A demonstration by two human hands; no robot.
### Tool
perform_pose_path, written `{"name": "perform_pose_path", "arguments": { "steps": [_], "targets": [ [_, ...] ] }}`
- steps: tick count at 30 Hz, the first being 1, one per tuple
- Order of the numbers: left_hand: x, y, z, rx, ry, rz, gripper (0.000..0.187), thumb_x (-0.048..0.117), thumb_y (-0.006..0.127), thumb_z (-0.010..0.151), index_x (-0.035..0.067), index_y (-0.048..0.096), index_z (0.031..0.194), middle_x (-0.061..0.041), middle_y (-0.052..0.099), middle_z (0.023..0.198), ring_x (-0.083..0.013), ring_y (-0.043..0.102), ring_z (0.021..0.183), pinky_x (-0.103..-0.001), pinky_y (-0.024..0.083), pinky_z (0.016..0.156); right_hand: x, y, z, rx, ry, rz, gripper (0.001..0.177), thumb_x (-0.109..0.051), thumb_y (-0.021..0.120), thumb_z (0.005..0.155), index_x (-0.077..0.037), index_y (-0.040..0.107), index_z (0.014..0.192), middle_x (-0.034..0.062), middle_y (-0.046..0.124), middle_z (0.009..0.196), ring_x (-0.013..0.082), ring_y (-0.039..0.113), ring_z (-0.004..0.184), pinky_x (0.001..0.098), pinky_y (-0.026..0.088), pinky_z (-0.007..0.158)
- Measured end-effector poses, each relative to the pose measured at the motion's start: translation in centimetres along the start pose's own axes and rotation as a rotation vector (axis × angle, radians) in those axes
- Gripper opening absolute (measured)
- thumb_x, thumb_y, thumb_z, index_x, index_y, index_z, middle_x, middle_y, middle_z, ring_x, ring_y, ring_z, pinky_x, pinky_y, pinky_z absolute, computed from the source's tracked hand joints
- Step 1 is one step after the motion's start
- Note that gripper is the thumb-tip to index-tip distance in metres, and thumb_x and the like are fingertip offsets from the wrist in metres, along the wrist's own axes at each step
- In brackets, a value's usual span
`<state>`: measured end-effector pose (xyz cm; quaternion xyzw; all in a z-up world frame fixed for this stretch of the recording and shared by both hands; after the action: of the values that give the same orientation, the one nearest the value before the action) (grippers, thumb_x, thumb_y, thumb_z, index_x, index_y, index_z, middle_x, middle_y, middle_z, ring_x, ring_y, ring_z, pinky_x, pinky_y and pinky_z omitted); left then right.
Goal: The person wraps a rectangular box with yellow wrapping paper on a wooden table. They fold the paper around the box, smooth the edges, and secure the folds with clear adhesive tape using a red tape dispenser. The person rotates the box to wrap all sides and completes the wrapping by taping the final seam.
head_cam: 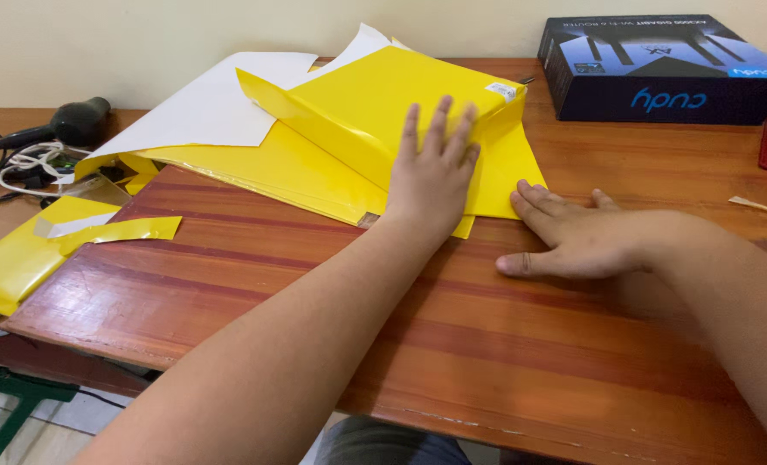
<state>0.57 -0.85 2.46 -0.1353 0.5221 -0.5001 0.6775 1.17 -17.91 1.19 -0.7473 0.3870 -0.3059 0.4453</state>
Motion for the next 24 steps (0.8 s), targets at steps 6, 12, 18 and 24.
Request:
{"name": "perform_pose_path", "arguments": {
  "steps": [6,12,18,24],
  "targets": [
    [0.7,1.2,1.2,-0.296,-0.031,0.007,0.063,0.039,0.042,0.102,0.029,0.025,0.162,-0.022,0.003,0.168,-0.0483,0.023,0.147,-0.067,0.029,0.107,0.9,1.1,1.1,0.049,0.004,0.051,0.116,-0.085,0.041,0.078,-0.016,0.000,0.162,0.0034,-0.007,0.172,0.0188,-0.004,0.160,0.0607,0.005,0.125],
    [0.9,1.0,1.1,-0.326,-0.023,0.003,0.063,0.038,0.041,0.103,0.028,0.023,0.162,-0.026,0.003,0.167,-0.0506,0.023,0.146,-0.068,0.029,0.105,3.8,-1.9,1.7,0.544,-0.278,0.199,0.085,-0.067,0.056,0.089,-0.011,0.045,0.152,0.0169,0.028,0.165,0.0317,0.020,0.154,0.0471,0.019,0.123],
    [0.7,0.9,1.0,-0.286,-0.019,-0.008,0.064,0.036,0.042,0.100,0.027,0.024,0.161,-0.023,0.008,0.165,-0.0504,0.025,0.144,-0.068,0.030,0.104,12.7,-5.1,-2.3,0.658,0.324,0.889,0.069,-0.053,0.064,0.087,-0.021,0.057,0.148,0.0081,0.059,0.145,0.0285,0.058,0.127,0.0500,0.051,0.099],
    [0.8,1.8,0.9,-0.204,-0.045,-0.022,0.058,0.033,0.040,0.100,0.028,0.033,0.158,-0.023,0.015,0.164,-0.0512,0.029,0.142,-0.070,0.030,0.103,16.2,-4.4,-2.0,0.904,0.515,1.108,0.057,-0.047,0.067,0.088,-0.020,0.060,0.137,0.0065,0.061,0.132,0.0253,0.058,0.115,0.0466,0.051,0.092]
  ]
}}
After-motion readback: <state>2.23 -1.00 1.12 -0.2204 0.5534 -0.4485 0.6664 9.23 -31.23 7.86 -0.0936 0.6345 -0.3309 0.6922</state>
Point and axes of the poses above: each hand's wrist, its own z-axis towards the middle knuckle, its own y-axis out of the palm, x = y × z, the point moved 4 cm from there along z, towards the middle knuckle
